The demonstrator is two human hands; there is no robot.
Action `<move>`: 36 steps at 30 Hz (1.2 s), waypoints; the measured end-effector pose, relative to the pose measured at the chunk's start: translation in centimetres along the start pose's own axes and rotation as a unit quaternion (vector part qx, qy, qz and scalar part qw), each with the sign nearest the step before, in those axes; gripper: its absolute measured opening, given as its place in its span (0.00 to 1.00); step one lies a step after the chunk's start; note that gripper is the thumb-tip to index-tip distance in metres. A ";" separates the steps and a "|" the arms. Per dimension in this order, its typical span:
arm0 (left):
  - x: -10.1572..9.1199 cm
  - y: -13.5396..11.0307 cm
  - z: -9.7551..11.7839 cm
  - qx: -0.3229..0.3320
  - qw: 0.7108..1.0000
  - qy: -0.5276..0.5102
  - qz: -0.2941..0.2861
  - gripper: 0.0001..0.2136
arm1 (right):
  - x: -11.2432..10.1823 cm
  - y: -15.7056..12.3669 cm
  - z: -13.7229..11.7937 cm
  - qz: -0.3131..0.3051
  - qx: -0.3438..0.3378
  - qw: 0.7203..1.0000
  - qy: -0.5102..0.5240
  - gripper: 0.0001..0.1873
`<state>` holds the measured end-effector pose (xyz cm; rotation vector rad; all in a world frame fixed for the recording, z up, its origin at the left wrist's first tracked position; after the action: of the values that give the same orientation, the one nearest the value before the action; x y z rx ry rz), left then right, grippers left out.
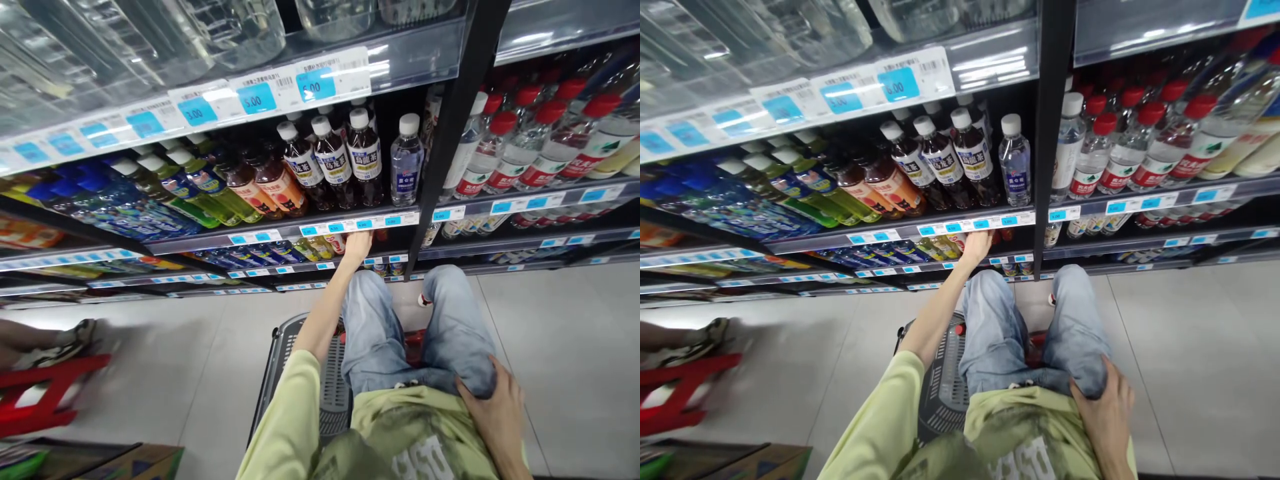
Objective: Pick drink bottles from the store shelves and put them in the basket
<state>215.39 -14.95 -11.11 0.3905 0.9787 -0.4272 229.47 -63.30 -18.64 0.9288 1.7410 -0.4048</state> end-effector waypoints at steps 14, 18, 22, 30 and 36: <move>-1.7 -12.4 4.7 0.132 0.983 -0.052 0.116 0.12 | 0.1 1.5 -4.7 0.046 -0.128 0.988 0.069 0.51; -6.3 -17.2 7.1 0.163 0.963 -0.096 0.190 0.12 | 1.9 4.3 -11.2 0.012 -0.200 0.970 0.140 0.52; -10.9 -22.9 9.6 0.154 0.951 -0.098 0.248 0.10 | 3.3 5.7 -17.2 -0.008 -0.216 0.949 0.228 0.58; -15.3 -29.7 11.7 0.109 0.930 -0.206 0.285 0.07 | 3.7 1.0 -18.4 -0.067 -0.210 0.914 0.342 0.31; -17.5 -28.3 9.0 0.040 0.974 -0.197 0.105 0.14 | 2.3 -7.4 -20.2 -0.355 -0.232 0.786 0.449 0.30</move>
<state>198.70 -40.53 4.92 0.4561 0.5288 -0.3346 210.51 -53.73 -14.45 -0.0022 2.8967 0.0613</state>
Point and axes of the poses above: each hand's wrist, its own y-axis towards the middle knuckle, its own x-axis out of the palm, z = x × y, the point moved 7 cm from there along y, towards the middle knuckle, and after that the axes turned 8 degrees about -y, right-handed, at the moved point
